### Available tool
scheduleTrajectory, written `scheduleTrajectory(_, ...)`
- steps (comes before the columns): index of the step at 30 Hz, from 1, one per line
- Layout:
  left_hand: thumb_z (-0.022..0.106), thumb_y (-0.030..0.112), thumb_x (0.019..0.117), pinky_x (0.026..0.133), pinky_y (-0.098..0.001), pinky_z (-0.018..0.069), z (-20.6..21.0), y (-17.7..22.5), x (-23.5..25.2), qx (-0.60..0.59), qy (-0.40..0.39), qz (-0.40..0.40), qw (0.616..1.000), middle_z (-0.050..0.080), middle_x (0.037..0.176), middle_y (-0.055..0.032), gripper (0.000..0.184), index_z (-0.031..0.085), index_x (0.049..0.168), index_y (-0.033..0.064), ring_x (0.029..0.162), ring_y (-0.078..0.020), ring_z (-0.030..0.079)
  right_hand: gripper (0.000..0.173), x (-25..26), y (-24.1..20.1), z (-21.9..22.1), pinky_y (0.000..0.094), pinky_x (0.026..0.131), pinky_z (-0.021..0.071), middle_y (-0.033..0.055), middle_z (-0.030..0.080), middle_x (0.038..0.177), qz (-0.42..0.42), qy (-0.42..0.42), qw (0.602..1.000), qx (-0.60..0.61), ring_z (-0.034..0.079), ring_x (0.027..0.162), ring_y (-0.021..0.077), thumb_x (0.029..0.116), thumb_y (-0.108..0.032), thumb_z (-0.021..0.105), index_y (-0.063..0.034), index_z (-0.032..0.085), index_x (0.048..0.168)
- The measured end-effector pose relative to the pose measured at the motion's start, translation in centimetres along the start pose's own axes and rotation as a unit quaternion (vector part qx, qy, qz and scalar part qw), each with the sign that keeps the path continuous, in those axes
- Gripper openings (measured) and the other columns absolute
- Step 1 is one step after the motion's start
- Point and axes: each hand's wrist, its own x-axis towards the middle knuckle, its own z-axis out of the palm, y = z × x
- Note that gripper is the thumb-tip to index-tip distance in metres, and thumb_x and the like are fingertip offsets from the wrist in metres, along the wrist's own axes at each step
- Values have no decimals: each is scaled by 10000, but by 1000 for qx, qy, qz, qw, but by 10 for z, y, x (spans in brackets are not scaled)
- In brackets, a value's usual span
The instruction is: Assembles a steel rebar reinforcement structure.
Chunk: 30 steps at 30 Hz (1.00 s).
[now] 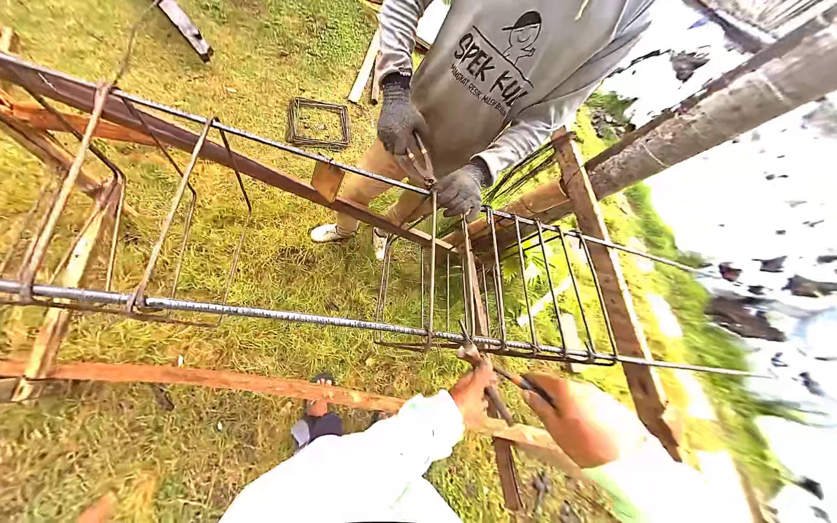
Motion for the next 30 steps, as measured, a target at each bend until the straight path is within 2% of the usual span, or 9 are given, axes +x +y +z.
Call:
scheduleTrajectory(4, 151, 532, 1101, 1227, -565, 212, -6, 15, 8, -163, -9, 1, 987, 252, 1650, -215, 701, 253, 1596, 47, 1524, -338, 254, 345, 7, -56, 8, 644, 908, 519, 253, 675, 1236, 31, 31, 993, -105, 663, 1128, 464, 1075, -251, 466, -91, 641, 1327)
scheduleTrajectory(7, 186, 523, 1102, 1237, -570, 185, -12, 23, 8, -229, -30, 13, 973, 217, 1671, -190, 682, 242, 1602, 63, 1547, -327, 206, 360, 9, -74, 13, 618, 922, 525, 249, 652, 1288, 37, 41, 989, -139, 644, 1175, 448, 1066, -208, 482, -98, 608, 1384)
scheduleTrajectory(12, 211, 521, 1105, 1114, -481, 383, -12, 43, -4, -291, -20, 9, 956, 425, 1527, -167, 627, 356, 1518, 72, 1377, -269, 433, 400, 5, -96, 18, 588, 914, 540, 257, 649, 1296, 21, 79, 976, -200, 631, 1203, 453, 1056, -124, 463, -57, 569, 1435)
scheduleTrajectory(14, 233, 505, 1108, 950, -421, 474, -11, 53, -9, -321, -13, 5, 947, 563, 1248, -109, 523, 467, 1340, 98, 1132, -210, 551, 369, 7, -98, 21, 593, 880, 547, 261, 665, 1257, 4, 108, 972, -208, 641, 1179, 462, 1041, -106, 488, -31, 609, 1382)
scheduleTrajectory(16, 270, 484, 1111, 851, -387, 513, -10, 56, -12, -346, -16, 6, 938, 606, 1078, -77, 456, 516, 1209, 113, 982, -189, 599, 365, 6, -100, 24, 585, 867, 552, 249, 668, 1256, 7, 116, 968, -221, 644, 1170, 452, 1035, -94, 498, -36, 619, 1375)
scheduleTrajectory(22, 313, 405, 1116, 719, -349, 566, -12, 48, -7, -393, -56, 11, 918, 675, 881, -79, 409, 580, 1049, 102, 801, -190, 675, 336, 7, -84, 42, 553, 765, 583, 218, 712, 1146, -39, 194, 947, -252, 692, 1062, 439, 1008, -94, 558, -64, 665, 1325)
scheduleTrajectory(27, 427, 323, 1103, 699, -376, 588, -16, 44, -5, -350, -30, -8, 936, 669, 875, -105, 307, 576, 1086, 55, 770, -210, 680, 288, 12, -59, 50, 532, 708, 548, 170, 726, 998, -132, 324, 891, -290, 695, 936, 400, 838, -99, 759, -97, 749, 1126)
scheduleTrajectory(28, 448, 315, 1101, 707, -384, 591, -16, 42, -3, -334, -20, -12, 942, 670, 916, -121, 305, 568, 1133, 36, 789, -220, 683, 327, 12, -54, 48, 565, 729, 542, 186, 700, 1038, -131, 330, 889, -288, 677, 969, 422, 804, -109, 783, -97, 736, 1128)
scheduleTrajectory(30, 425, 291, 1111, 752, -381, 590, -15, 43, -3, -313, -28, -17, 949, 671, 996, -132, 317, 569, 1192, 20, 836, -226, 685, 535, 9, -44, 35, 666, 888, 502, 241, 645, 1229, -85, 277, 923, -255, 609, 1158, 489, 767, -127, 803, -96, 665, 1283)
